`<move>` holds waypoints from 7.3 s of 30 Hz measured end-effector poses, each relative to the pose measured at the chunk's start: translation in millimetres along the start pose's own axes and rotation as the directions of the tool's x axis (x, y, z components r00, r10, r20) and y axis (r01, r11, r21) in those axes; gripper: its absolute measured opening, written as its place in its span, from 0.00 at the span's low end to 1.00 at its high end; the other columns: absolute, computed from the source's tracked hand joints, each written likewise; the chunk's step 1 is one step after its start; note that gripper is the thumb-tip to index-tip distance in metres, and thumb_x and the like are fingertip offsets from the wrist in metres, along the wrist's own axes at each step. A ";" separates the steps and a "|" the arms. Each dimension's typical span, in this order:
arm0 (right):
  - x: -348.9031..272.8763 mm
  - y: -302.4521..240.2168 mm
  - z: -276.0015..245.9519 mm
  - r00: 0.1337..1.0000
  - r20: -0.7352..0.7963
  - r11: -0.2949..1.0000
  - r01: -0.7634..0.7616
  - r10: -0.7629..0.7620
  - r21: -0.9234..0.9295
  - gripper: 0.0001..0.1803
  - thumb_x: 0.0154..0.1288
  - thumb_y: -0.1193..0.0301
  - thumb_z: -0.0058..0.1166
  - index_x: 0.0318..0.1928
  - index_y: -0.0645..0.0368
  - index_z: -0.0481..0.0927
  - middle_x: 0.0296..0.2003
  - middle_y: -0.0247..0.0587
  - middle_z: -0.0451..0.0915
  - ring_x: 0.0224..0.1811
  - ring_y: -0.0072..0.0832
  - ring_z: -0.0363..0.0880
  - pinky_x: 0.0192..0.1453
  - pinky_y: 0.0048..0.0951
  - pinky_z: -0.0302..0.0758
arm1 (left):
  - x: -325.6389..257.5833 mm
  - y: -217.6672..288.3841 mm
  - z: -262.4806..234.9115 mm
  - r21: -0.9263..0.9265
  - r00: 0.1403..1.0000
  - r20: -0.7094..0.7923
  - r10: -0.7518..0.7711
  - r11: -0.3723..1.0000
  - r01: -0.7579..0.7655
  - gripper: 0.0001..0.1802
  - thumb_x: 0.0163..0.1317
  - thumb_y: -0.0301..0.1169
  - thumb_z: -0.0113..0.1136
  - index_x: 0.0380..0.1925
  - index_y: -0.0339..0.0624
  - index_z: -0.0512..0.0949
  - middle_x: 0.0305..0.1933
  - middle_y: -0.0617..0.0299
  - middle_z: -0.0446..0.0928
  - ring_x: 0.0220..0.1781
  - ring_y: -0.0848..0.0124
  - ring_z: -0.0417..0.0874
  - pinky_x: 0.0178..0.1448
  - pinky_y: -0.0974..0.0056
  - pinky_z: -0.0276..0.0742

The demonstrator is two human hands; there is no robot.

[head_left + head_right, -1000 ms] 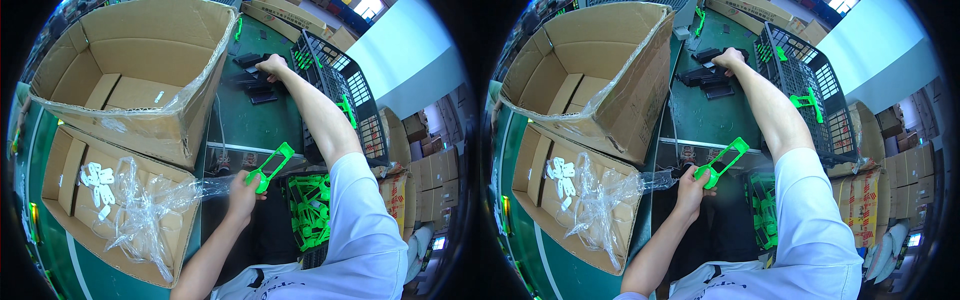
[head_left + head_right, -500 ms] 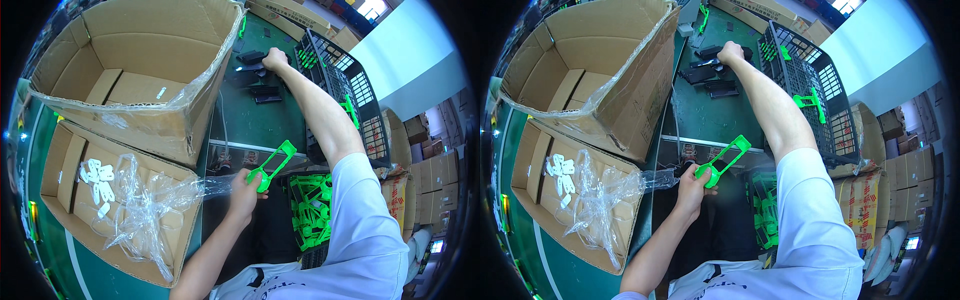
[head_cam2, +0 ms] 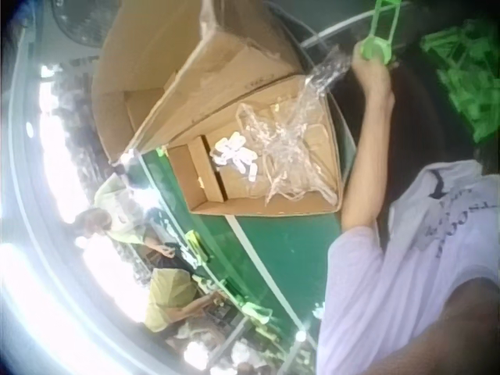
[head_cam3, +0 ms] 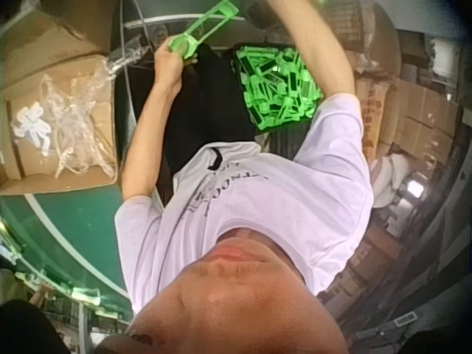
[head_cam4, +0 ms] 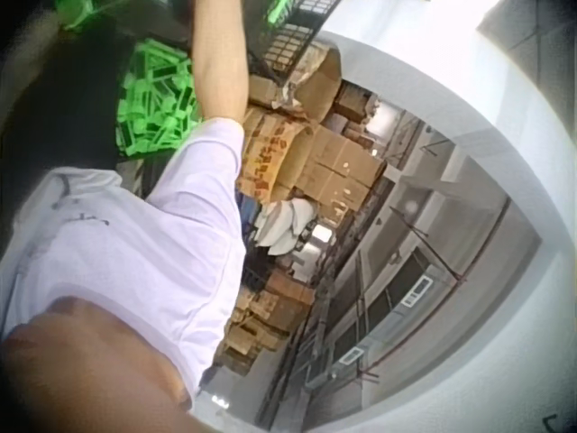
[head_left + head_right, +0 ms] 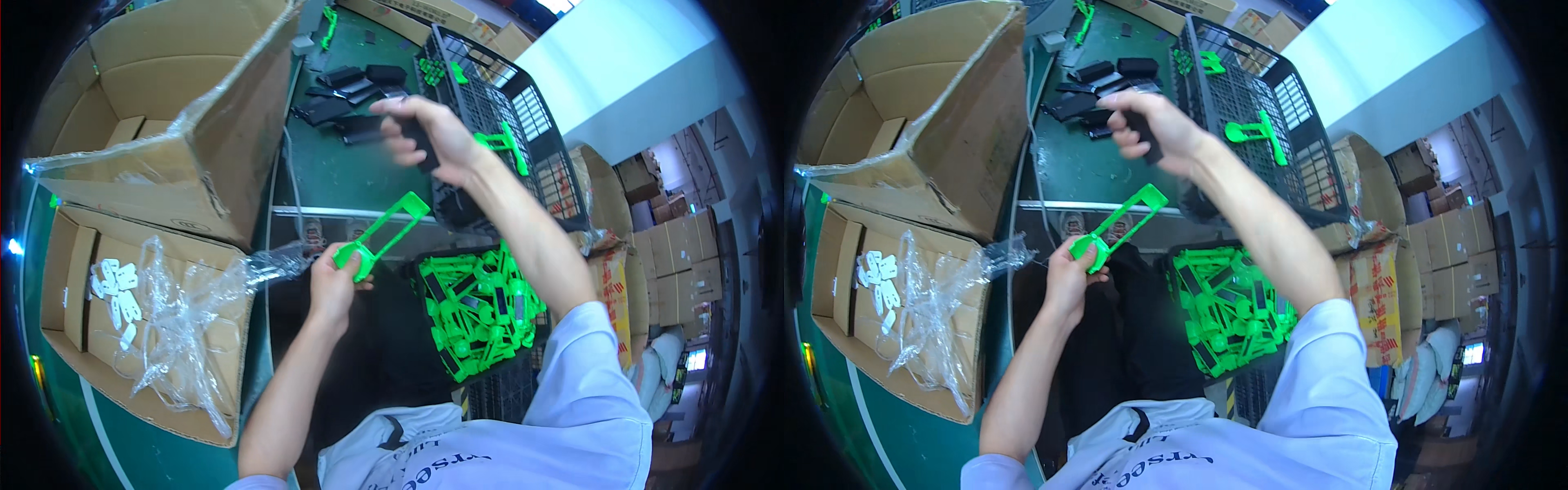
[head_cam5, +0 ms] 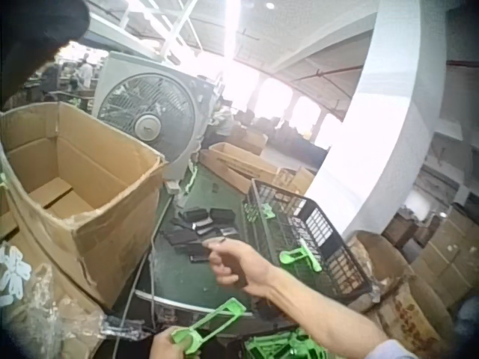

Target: The person assembles toy guns by hand, joining green plastic frames with black internal components at a factory workstation.

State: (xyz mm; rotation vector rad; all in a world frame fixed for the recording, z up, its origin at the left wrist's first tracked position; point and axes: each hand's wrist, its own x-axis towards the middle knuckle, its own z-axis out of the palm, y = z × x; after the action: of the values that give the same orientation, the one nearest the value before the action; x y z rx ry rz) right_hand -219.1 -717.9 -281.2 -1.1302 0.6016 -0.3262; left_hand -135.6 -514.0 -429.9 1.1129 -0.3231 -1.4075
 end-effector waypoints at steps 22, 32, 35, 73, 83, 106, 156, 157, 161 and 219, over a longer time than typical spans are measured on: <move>-96.0 120.6 16.4 0.948 -0.149 0.934 0.233 -0.280 -0.271 0.14 0.62 0.84 0.57 0.47 0.64 0.71 0.42 0.40 0.80 0.42 0.17 0.77 0.45 0.20 0.76 | -8.4 0.5 7.2 0.208 0.996 0.077 0.051 0.976 -0.066 0.04 0.71 0.27 0.49 0.42 0.41 0.73 0.40 0.57 0.82 0.33 0.74 0.80 0.35 0.69 0.74; -82.1 135.0 7.0 0.935 -0.251 0.949 0.189 -0.252 -0.251 0.12 0.60 0.86 0.58 0.41 0.61 0.72 0.38 0.34 0.78 0.31 0.12 0.77 0.31 0.17 0.73 | -9.0 0.8 8.2 0.177 0.997 0.068 0.030 0.983 -0.042 0.05 0.71 0.28 0.51 0.42 0.39 0.74 0.34 0.62 0.79 0.31 0.76 0.78 0.34 0.70 0.74; -81.7 137.2 8.6 0.920 -0.279 0.948 0.211 -0.275 -0.240 0.13 0.60 0.85 0.58 0.42 0.60 0.72 0.37 0.35 0.79 0.31 0.12 0.77 0.30 0.16 0.72 | -8.1 0.4 6.6 0.155 0.996 0.079 0.028 0.987 -0.040 0.05 0.71 0.28 0.52 0.42 0.39 0.74 0.34 0.63 0.78 0.31 0.77 0.77 0.34 0.70 0.75; -91.2 170.8 47.0 0.290 -0.461 0.541 0.345 -0.839 -0.767 0.08 0.58 0.80 0.66 0.37 0.69 0.79 0.29 0.45 0.84 0.26 0.19 0.82 0.28 0.20 0.77 | -10.9 1.7 4.8 0.083 0.996 0.091 -0.001 0.997 -0.006 0.16 0.69 0.28 0.55 0.55 0.34 0.75 0.38 0.59 0.80 0.33 0.73 0.80 0.37 0.71 0.74; -96.7 162.7 53.0 0.272 -0.242 0.285 0.131 -0.932 -0.950 0.08 0.57 0.80 0.66 0.32 0.67 0.77 0.23 0.42 0.80 0.19 0.19 0.77 0.21 0.23 0.71 | -11.8 -0.6 4.2 0.080 0.995 0.092 0.039 0.996 -0.047 0.15 0.68 0.28 0.55 0.54 0.36 0.76 0.38 0.61 0.80 0.33 0.75 0.79 0.36 0.71 0.71; -137.3 104.6 -0.5 0.689 -0.464 0.361 -0.302 -0.556 -0.882 0.16 0.49 0.67 0.72 0.30 0.65 0.81 0.21 0.41 0.78 0.24 0.32 0.78 0.32 0.35 0.73 | -16.5 1.2 8.6 0.225 0.991 0.130 0.035 0.972 -0.064 0.06 0.67 0.23 0.52 0.40 0.38 0.77 0.30 0.65 0.76 0.30 0.78 0.75 0.35 0.72 0.69; -24.4 26.5 -317.9 0.941 -0.303 -0.596 -0.329 -0.147 -0.732 0.11 0.48 0.76 0.55 0.35 0.64 0.82 0.36 0.53 0.83 0.43 0.48 0.83 0.49 0.44 0.79 | -17.5 -12.4 18.1 0.546 0.964 0.199 -0.175 0.837 0.039 0.34 0.64 0.27 0.62 0.69 0.40 0.59 0.58 0.51 0.75 0.56 0.69 0.76 0.60 0.63 0.73; -25.1 29.2 -327.6 0.921 -0.285 -0.540 -0.387 -0.266 -0.747 0.08 0.47 0.77 0.56 0.31 0.63 0.83 0.37 0.53 0.84 0.42 0.47 0.83 0.48 0.43 0.79 | -16.0 -11.1 18.6 0.535 0.970 0.181 -0.164 0.844 0.043 0.34 0.64 0.27 0.62 0.69 0.40 0.59 0.58 0.51 0.75 0.56 0.69 0.76 0.60 0.63 0.73; -35.9 -20.9 -290.4 0.814 -0.411 -0.299 -0.546 -0.411 -0.782 0.09 0.55 0.74 0.53 0.37 0.53 0.84 0.35 0.50 0.83 0.40 0.47 0.83 0.46 0.46 0.78 | -12.6 -5.5 15.4 0.452 0.972 0.181 -0.151 0.890 0.054 0.29 0.66 0.28 0.59 0.66 0.37 0.63 0.55 0.52 0.77 0.53 0.70 0.79 0.56 0.66 0.74; 177.9 7.9 -1.3 0.890 0.349 -0.539 0.455 0.292 -0.709 0.11 0.54 0.70 0.61 0.32 0.67 0.82 0.31 0.55 0.82 0.39 0.50 0.82 0.44 0.44 0.78 | 2.0 4.0 -6.4 -0.213 0.997 -0.031 -0.074 0.975 0.065 0.08 0.70 0.25 0.51 0.46 0.35 0.73 0.45 0.50 0.80 0.37 0.68 0.84 0.41 0.66 0.84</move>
State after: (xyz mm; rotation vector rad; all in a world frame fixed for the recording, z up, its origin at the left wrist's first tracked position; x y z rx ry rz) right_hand -78.4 -810.4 -338.9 -3.2073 0.1098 0.7124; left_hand -127.9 -513.9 -430.9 0.9823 -0.1038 -1.4439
